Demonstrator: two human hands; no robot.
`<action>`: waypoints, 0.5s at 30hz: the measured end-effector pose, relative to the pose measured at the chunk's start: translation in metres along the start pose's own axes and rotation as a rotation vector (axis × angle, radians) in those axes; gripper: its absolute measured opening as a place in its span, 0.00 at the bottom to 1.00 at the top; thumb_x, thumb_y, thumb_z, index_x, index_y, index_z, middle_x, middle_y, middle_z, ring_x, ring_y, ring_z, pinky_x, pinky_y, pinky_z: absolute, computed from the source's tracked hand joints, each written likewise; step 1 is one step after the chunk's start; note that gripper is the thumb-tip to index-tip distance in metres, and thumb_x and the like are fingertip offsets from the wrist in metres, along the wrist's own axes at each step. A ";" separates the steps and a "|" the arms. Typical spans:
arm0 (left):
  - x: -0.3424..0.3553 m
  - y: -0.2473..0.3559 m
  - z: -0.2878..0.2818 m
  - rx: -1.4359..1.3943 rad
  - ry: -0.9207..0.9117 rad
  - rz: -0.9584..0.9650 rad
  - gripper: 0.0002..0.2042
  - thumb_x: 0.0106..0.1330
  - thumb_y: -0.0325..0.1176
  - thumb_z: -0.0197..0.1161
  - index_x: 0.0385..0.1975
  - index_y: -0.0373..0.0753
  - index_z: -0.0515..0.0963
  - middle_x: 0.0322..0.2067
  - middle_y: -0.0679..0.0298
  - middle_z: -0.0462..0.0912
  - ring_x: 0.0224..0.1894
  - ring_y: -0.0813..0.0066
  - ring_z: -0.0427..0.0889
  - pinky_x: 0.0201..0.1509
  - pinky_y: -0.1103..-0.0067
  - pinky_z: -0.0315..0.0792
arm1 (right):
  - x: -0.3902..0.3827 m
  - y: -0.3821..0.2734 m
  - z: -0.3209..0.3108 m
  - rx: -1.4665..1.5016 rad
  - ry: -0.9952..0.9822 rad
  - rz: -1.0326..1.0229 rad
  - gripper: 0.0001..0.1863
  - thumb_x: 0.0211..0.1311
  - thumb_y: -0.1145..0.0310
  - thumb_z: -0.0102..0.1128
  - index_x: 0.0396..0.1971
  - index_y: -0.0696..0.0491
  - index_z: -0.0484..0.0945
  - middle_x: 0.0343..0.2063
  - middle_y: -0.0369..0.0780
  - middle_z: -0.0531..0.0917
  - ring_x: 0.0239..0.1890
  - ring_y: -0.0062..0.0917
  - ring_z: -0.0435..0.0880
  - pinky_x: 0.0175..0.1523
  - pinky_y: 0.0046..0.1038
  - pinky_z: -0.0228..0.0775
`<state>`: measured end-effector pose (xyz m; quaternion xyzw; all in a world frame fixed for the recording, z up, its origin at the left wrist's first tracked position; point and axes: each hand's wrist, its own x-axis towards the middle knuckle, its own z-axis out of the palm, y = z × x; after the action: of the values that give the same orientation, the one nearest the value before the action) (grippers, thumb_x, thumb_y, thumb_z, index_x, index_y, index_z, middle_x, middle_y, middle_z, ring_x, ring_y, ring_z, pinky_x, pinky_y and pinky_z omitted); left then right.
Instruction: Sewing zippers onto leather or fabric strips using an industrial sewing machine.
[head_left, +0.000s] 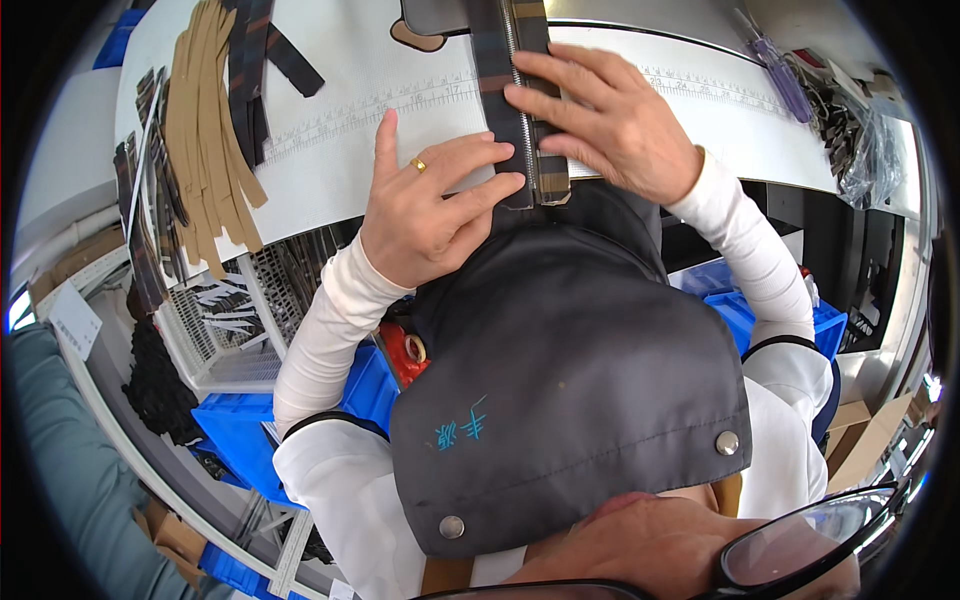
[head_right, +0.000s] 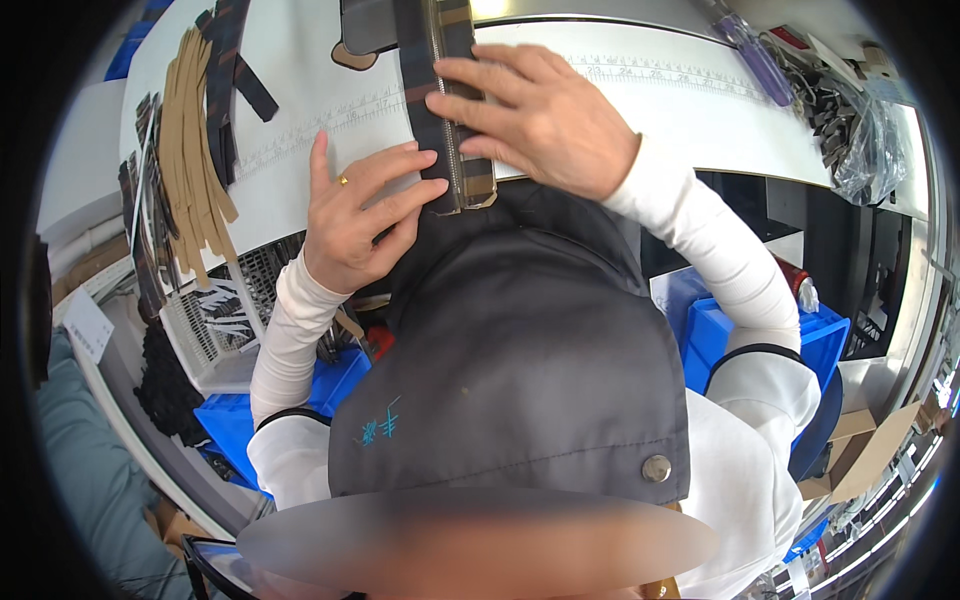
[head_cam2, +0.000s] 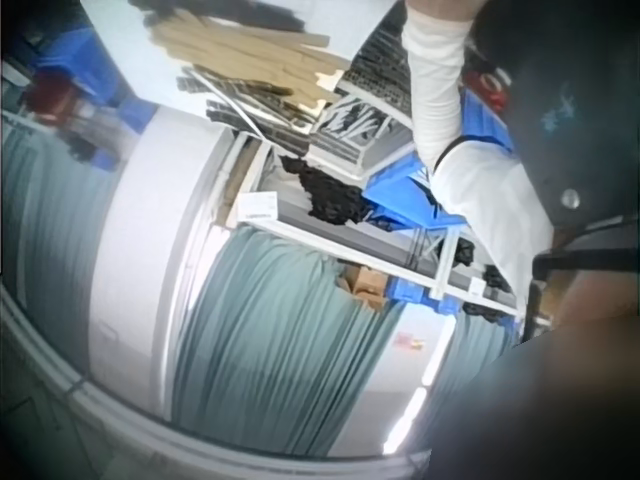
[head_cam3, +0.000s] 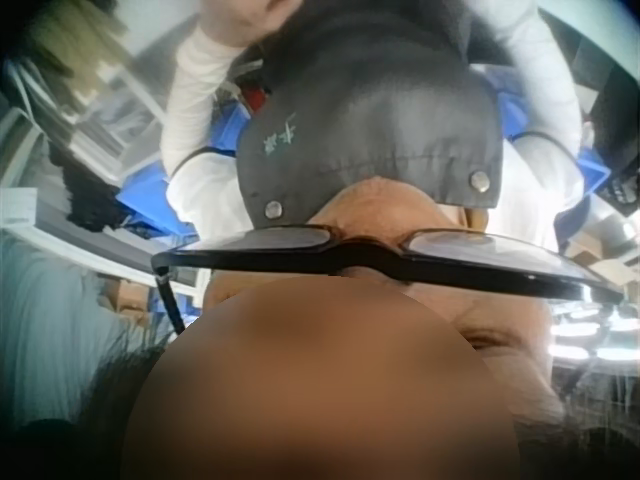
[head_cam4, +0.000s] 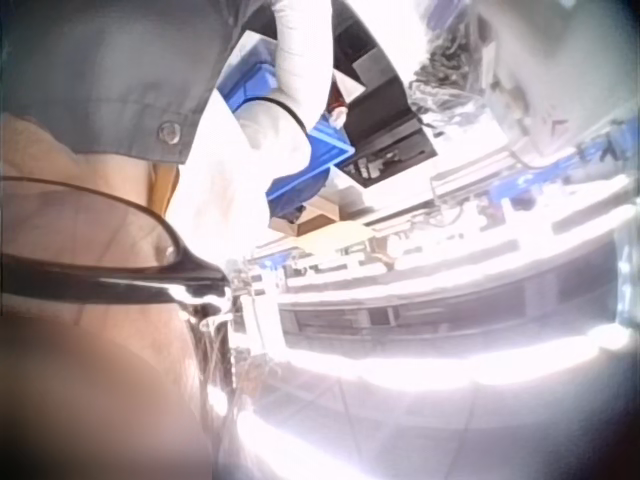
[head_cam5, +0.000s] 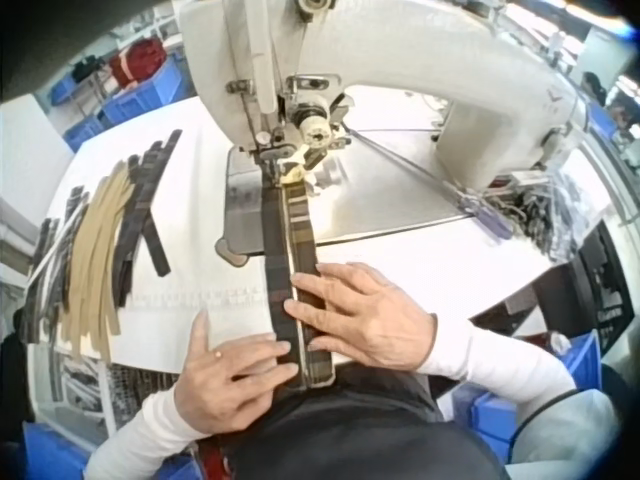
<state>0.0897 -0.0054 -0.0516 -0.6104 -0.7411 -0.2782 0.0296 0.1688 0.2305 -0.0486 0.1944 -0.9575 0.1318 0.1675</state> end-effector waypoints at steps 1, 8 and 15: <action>0.000 0.001 0.000 -0.010 0.005 -0.016 0.13 0.51 0.28 0.63 0.38 0.50 0.81 0.45 0.74 0.79 0.48 0.76 0.80 0.67 0.48 0.38 | -0.005 -0.006 -0.003 0.036 -0.024 -0.021 0.26 0.51 0.62 0.64 0.53 0.49 0.75 0.58 0.39 0.70 0.57 0.35 0.70 0.58 0.35 0.64; -0.002 -0.001 0.003 -0.055 -0.022 -0.017 0.17 0.50 0.28 0.68 0.42 0.47 0.79 0.48 0.69 0.78 0.52 0.72 0.77 0.70 0.55 0.31 | -0.026 -0.031 -0.004 0.135 -0.013 -0.035 0.31 0.41 0.64 0.70 0.52 0.47 0.76 0.54 0.36 0.73 0.52 0.32 0.73 0.54 0.34 0.68; -0.006 0.001 0.019 0.084 0.062 0.046 0.16 0.50 0.31 0.69 0.39 0.47 0.74 0.47 0.69 0.77 0.50 0.70 0.78 0.71 0.56 0.33 | -0.023 -0.031 -0.005 0.164 -0.002 -0.013 0.32 0.37 0.66 0.70 0.51 0.47 0.78 0.54 0.36 0.75 0.53 0.34 0.72 0.53 0.35 0.68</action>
<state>0.0971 -0.0023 -0.0694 -0.6165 -0.7365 -0.2650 0.0845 0.2030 0.2117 -0.0468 0.2140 -0.9424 0.2083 0.1510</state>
